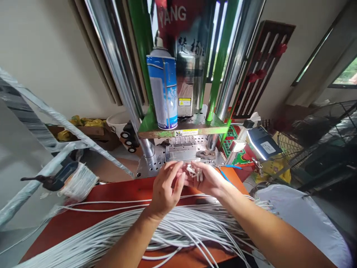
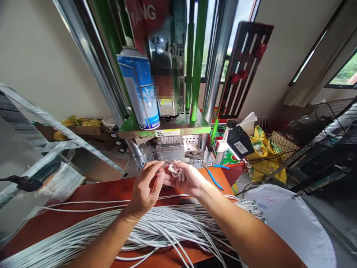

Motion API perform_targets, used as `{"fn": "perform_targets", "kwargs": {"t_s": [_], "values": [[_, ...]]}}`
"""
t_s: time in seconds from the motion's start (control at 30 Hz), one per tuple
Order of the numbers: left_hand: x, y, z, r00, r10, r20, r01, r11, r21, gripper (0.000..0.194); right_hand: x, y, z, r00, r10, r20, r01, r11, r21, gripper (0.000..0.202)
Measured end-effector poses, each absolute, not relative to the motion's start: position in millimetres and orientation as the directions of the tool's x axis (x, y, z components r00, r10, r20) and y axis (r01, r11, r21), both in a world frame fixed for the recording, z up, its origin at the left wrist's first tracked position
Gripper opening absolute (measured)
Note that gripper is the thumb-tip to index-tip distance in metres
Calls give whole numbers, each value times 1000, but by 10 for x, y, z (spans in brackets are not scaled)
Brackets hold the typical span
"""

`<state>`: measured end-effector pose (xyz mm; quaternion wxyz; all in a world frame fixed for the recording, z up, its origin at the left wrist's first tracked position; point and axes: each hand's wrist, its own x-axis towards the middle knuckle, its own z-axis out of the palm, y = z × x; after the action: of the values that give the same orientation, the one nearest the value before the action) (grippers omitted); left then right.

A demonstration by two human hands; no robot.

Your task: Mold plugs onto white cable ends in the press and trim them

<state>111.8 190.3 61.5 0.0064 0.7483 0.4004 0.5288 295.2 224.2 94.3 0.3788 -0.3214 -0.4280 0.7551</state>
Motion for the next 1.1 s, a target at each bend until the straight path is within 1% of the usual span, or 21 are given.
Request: {"fn": "perform_targets", "kwargs": {"t_s": [0.03,0.07,0.13,0.2,0.3,0.37,0.47,0.6,0.7,0.77,0.87,0.93,1.03,1.1], "values": [[1128,1865,635,174,565,807,589,-716,375,42,2965,2203,921,-572,799,-185,-370,-452,-812,37],[1135,1834,651,217,553,805,584,-734,347,46,2975,2176,899,-630,751,-195,-428,-546,-721,35],[1148,1791,670,266,571,776,571,-743,351,51,2990,2138,863,-705,684,-187,-496,-665,-559,32],[1162,1768,680,279,588,759,544,-748,380,53,2998,2098,839,-716,674,-183,-522,-690,-502,33],[1186,1740,698,257,606,753,492,-752,438,52,2992,2026,815,-707,670,-227,-534,-716,-449,31],[1198,1711,708,234,646,727,460,-732,502,48,2975,1984,796,-724,647,-242,-511,-737,-442,34],[1202,1659,709,199,730,654,430,-665,611,39,2943,1954,759,-771,603,-205,-469,-756,-456,46],[1200,1627,695,120,817,565,336,-568,751,25,2939,1975,754,-759,613,-220,-463,-745,-480,53],[1203,1655,703,1,826,564,274,-543,794,15,2960,1997,799,-761,614,-211,-429,-720,-545,61],[1196,1685,718,-105,829,550,266,-509,818,11,2975,2000,834,-762,615,-204,-409,-701,-585,60],[1165,1724,725,-229,820,525,285,-459,841,11,2991,1994,869,-755,623,-203,-400,-684,-611,52],[1136,1740,706,-269,822,502,280,-432,857,14,2994,1990,883,-773,605,-189,-390,-689,-610,53],[1105,1745,667,-309,850,426,203,-379,903,21,2992,1991,901,-799,581,-154,-391,-696,-602,57],[1102,1739,660,-330,872,363,148,-331,932,25,2992,1994,910,-802,580,-142,-404,-702,-586,56]]}}
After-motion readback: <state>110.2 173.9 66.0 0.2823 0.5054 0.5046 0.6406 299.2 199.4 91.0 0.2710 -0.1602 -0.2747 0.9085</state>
